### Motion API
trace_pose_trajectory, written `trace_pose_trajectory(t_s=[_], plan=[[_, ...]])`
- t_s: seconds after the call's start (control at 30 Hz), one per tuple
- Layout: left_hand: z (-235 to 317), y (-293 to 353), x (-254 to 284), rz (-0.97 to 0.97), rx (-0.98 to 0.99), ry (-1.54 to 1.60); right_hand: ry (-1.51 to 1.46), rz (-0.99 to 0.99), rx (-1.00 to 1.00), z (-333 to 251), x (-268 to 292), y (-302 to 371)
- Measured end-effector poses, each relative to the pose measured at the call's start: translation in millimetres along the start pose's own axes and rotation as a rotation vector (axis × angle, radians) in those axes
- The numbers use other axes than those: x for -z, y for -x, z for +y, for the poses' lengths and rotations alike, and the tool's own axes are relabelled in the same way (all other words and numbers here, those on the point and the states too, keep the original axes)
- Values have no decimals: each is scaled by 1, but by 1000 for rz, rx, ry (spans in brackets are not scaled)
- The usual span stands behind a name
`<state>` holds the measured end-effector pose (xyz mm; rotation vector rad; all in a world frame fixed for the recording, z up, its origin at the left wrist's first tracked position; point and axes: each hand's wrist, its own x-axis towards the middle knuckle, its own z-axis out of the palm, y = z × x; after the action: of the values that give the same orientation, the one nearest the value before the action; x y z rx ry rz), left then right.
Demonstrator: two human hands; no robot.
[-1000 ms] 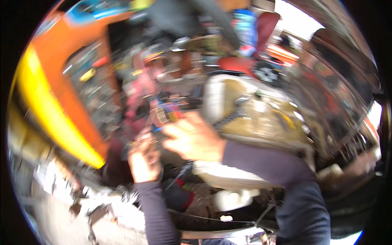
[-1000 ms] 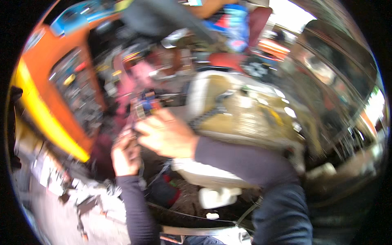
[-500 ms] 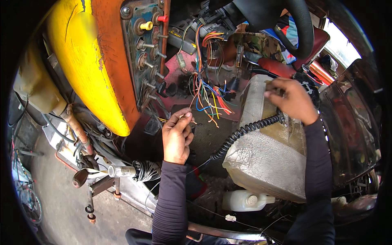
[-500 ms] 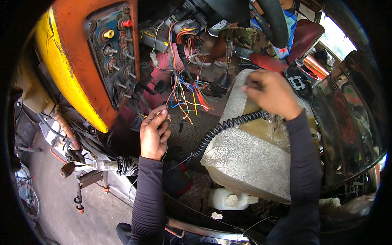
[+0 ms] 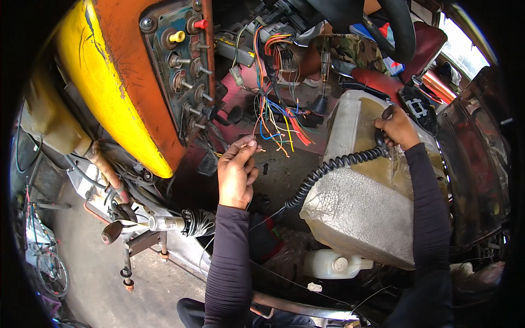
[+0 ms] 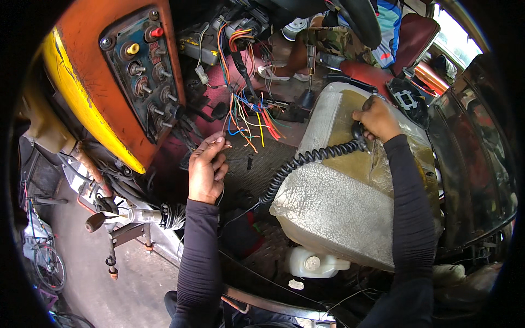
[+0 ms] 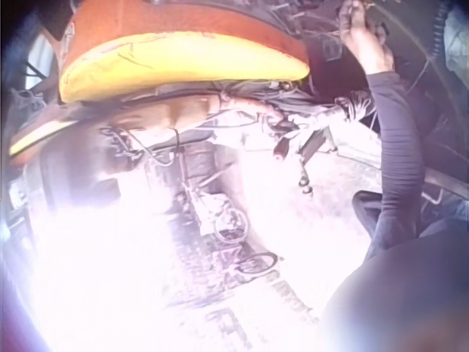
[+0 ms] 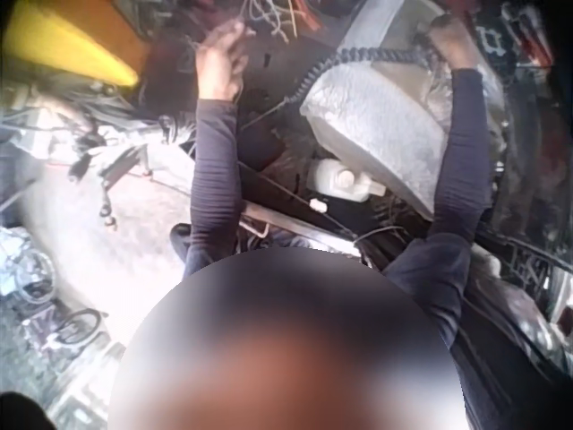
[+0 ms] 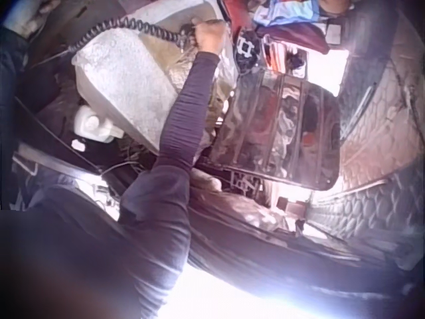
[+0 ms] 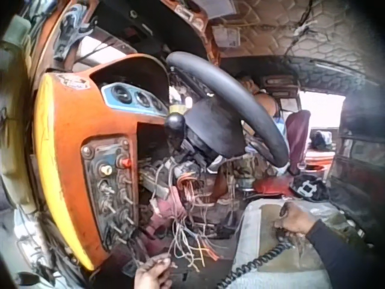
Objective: The person works on a tangle of multicolored wires inside the cabin of a three-wheeled vehicle. They repeatedly separate, twist, and join individual wires by hand, occasionally using a small tool to strip or adjust connections. The hands remain in frame throughout, manipulating the wiring harness near the dashboard and steering column.
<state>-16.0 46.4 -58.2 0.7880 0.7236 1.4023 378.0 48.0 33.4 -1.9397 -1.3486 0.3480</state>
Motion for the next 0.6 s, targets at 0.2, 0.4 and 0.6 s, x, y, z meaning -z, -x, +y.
trace_pose_trajectory(t_s=[0.2,0.4,0.6], plan=[[-3,1,-3,16,3,-80,-507,-303,17,-26,13,7],[-2,5,-9,110,27,-72,-837,-579,61,-70,-6,46],[3,16,-1,55,11,-93,-923,-653,87,-98,-44,79]])
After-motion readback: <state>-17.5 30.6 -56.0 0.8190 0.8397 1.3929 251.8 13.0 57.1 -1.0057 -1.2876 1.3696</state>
